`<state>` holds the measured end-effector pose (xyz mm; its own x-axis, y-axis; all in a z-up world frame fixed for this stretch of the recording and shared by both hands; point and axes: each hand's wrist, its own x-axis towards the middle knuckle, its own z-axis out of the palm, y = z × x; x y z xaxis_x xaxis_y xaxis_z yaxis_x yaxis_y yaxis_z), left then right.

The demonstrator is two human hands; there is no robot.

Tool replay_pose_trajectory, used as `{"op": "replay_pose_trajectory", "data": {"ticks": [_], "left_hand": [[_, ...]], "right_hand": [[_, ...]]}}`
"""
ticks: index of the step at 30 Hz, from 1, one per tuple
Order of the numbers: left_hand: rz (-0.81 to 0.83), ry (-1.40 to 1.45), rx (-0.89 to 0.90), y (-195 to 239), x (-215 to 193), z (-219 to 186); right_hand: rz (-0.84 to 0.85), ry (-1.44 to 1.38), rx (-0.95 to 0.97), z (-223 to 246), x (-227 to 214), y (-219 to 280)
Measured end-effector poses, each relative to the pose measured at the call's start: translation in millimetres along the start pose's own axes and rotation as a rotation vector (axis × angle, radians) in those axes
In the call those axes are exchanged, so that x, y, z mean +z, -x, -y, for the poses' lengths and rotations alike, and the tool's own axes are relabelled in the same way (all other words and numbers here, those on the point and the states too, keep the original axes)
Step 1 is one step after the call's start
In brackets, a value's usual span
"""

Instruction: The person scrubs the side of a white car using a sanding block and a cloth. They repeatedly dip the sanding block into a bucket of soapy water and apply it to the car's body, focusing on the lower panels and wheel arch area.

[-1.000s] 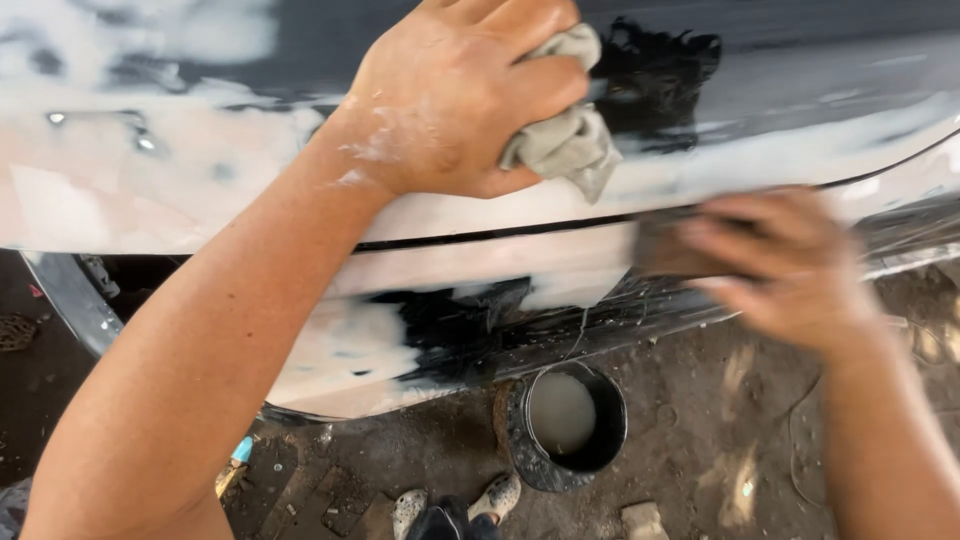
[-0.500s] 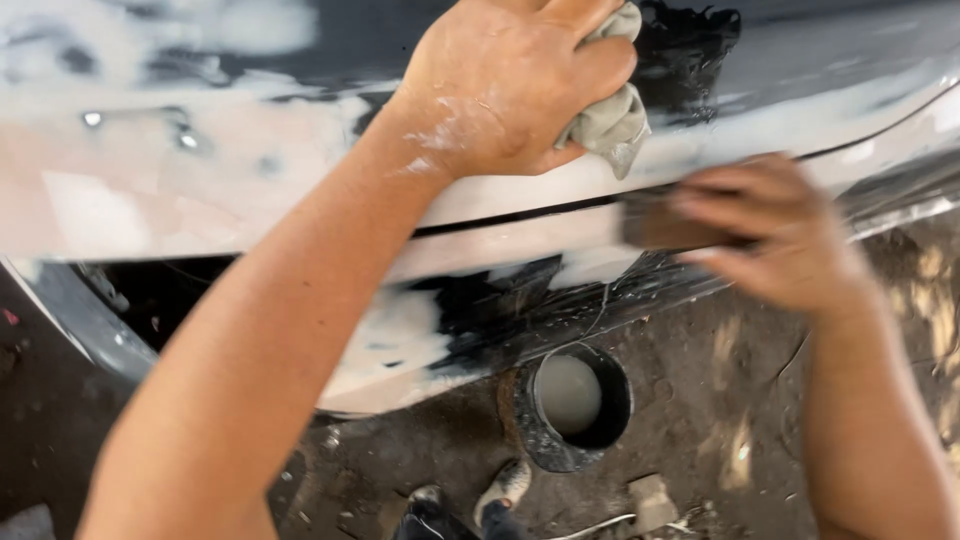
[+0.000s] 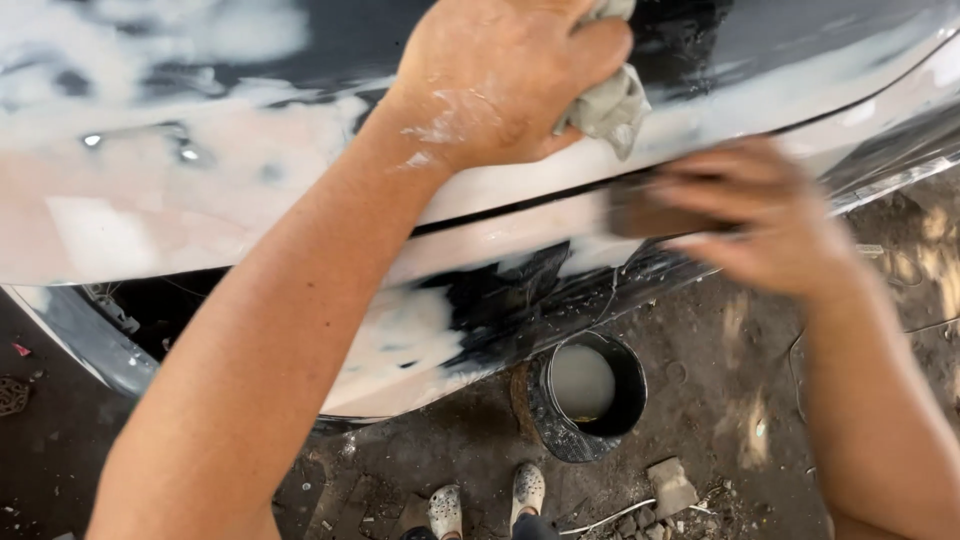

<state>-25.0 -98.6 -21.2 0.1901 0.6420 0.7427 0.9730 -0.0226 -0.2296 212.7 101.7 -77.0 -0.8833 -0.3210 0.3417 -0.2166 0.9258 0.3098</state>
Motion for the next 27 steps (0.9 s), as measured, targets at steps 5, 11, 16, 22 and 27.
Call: {"op": "replay_pose_trajectory", "data": {"ticks": [5,11,16,22,27], "left_hand": [[0.030,-0.003,-0.026,-3,9,-3],[0.009,-0.141,0.066,3,-9,-5],[-0.013,-0.166,0.103,2,-6,-5],[-0.019,-0.167,0.136,-9,-10,-11],[-0.040,-0.132,0.167,-14,-21,-13]], "right_hand": [[-0.330,-0.035,-0.029,26,13,-22],[-0.363,-0.157,-0.144,89,16,-71],[-0.143,-0.282,0.115,-54,40,62],[-0.372,-0.063,-0.048,55,37,-15],[-0.394,-0.119,-0.158,71,42,-22]]}}
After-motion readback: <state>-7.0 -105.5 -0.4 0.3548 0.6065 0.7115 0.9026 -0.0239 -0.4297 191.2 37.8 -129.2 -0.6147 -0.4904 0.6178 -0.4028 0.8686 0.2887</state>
